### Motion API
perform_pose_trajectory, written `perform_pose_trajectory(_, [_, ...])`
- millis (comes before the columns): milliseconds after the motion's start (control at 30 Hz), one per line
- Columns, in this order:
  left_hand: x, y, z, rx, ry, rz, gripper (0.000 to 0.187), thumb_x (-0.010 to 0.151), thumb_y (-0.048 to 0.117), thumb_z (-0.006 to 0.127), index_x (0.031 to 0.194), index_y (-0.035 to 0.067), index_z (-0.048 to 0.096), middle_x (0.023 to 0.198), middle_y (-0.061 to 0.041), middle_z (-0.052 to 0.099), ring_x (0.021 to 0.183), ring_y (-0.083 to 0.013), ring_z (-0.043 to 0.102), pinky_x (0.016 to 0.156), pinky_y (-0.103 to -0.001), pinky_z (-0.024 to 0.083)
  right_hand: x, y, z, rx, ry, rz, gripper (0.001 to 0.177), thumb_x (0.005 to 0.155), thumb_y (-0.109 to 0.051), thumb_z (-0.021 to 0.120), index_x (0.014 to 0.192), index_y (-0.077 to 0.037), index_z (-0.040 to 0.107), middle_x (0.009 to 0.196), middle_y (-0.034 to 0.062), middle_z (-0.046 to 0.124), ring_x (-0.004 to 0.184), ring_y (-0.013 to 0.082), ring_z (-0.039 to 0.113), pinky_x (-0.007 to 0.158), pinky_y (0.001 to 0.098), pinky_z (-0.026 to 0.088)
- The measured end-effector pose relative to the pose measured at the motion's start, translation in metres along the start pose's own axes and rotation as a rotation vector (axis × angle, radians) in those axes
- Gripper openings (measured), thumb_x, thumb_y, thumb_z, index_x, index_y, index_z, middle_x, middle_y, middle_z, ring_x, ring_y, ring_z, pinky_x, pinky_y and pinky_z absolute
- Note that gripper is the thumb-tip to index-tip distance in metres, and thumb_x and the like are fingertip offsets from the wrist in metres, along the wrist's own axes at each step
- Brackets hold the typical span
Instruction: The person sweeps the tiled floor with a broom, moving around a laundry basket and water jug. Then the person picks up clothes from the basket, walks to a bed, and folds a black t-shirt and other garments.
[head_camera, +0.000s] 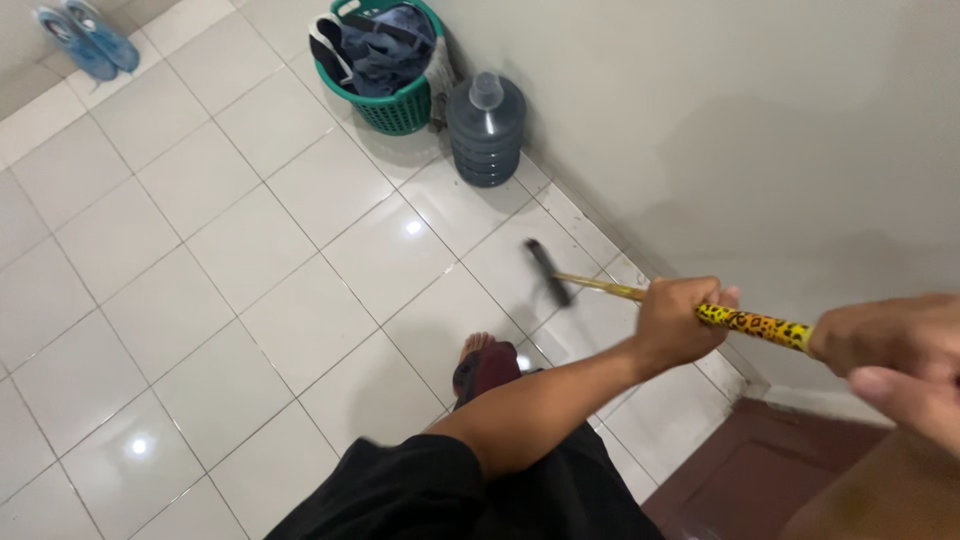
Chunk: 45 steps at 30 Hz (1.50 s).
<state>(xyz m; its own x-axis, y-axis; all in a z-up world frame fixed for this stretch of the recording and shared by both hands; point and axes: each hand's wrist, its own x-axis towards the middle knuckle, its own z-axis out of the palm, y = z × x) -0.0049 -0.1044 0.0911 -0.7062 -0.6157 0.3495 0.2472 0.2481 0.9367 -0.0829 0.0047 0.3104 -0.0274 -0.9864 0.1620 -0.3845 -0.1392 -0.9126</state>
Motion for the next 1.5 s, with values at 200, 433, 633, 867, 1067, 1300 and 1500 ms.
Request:
perform_pose_trajectory(200, [0.052, -0.1, -0.094, 0.445, -0.374, -0.038, 0.01, 0.076, 0.023, 0.067, 0.078, 0.013, 0.067, 0.079, -0.013, 0.07, 0.08, -0.0402, 0.066, 0.071, -0.051, 0.052, 0.037, 0.112, 0.041, 0.335, 0.726, -0.106, 0.042, 0.088, 0.011, 0.057, 0.06, -0.01, 0.032, 0.052, 0.0018, 0.04, 0.048, 0.0108, 0.038, 0.056, 0.0369, 0.041])
perform_pose_trajectory(433, [0.081, -0.211, -0.155, 0.471, -0.424, -0.211, 0.009, 0.075, 0.017, 0.068, 0.071, 0.011, 0.063, 0.074, -0.013, 0.068, 0.076, -0.038, 0.065, 0.07, -0.049, 0.051, 0.152, 0.161, 0.105, 0.058, 0.78, 0.143, 0.039, 0.083, 0.009, 0.059, 0.06, -0.007, 0.032, 0.06, 0.0001, 0.042, 0.058, 0.0079, 0.038, 0.053, 0.0275, 0.033])
perform_pose_trajectory(633, [0.121, -0.197, -0.105, 0.073, -0.362, 0.007, 0.018, 0.083, 0.014, 0.069, 0.073, 0.009, 0.055, 0.074, -0.013, 0.063, 0.07, -0.0351, 0.062, 0.065, -0.044, 0.049, 0.182, 0.12, 0.081, -0.254, 0.743, 0.167, 0.046, 0.083, 0.009, 0.061, 0.059, -0.009, 0.026, 0.054, -0.0056, 0.031, 0.052, 0.005, 0.026, 0.047, 0.0265, 0.02])
perform_pose_trajectory(867, [0.168, -0.109, -0.12, 0.169, -0.58, -0.033, 0.012, 0.076, 0.016, 0.068, 0.071, 0.008, 0.061, 0.07, -0.015, 0.065, 0.07, -0.0375, 0.064, 0.064, -0.048, 0.049, 0.184, 0.072, 0.048, 0.039, 0.866, -0.021, 0.03, 0.084, 0.003, 0.049, 0.061, -0.012, 0.036, 0.062, 0.0065, 0.049, 0.05, 0.0114, 0.044, 0.059, 0.0305, 0.048])
perform_pose_trajectory(1067, [0.167, -0.168, -0.218, 0.495, -0.904, -0.206, 0.014, 0.075, 0.019, 0.068, 0.081, 0.008, 0.074, 0.076, -0.016, 0.073, 0.076, -0.0341, 0.072, 0.073, -0.046, 0.056, 0.181, 0.16, 0.081, -0.146, 0.952, -0.014, 0.036, 0.088, 0.005, 0.059, 0.06, -0.008, 0.04, 0.055, 0.004, 0.047, 0.047, 0.0128, 0.049, 0.051, 0.0322, 0.044])
perform_pose_trajectory(1300, [0.139, -0.28, -0.287, 0.602, -0.845, -0.144, 0.018, 0.073, 0.028, 0.074, 0.084, 0.013, 0.073, 0.088, -0.013, 0.073, 0.087, -0.0363, 0.069, 0.079, -0.049, 0.053, 0.24, 0.236, 0.184, -0.034, 0.908, 0.151, 0.03, 0.084, 0.004, 0.055, 0.061, -0.006, 0.038, 0.061, 0.0053, 0.053, 0.062, 0.0139, 0.057, 0.06, 0.0292, 0.045])
perform_pose_trajectory(1500, [0.145, -0.24, -0.202, 0.289, -0.916, -0.057, 0.014, 0.079, 0.027, 0.072, 0.077, 0.014, 0.066, 0.08, -0.011, 0.071, 0.078, -0.0334, 0.068, 0.07, -0.044, 0.053, 0.219, 0.158, 0.148, -0.194, 0.904, 0.009, 0.038, 0.088, 0.007, 0.052, 0.061, -0.011, 0.032, 0.053, -0.0024, 0.042, 0.053, 0.0066, 0.052, 0.056, 0.0218, 0.049])
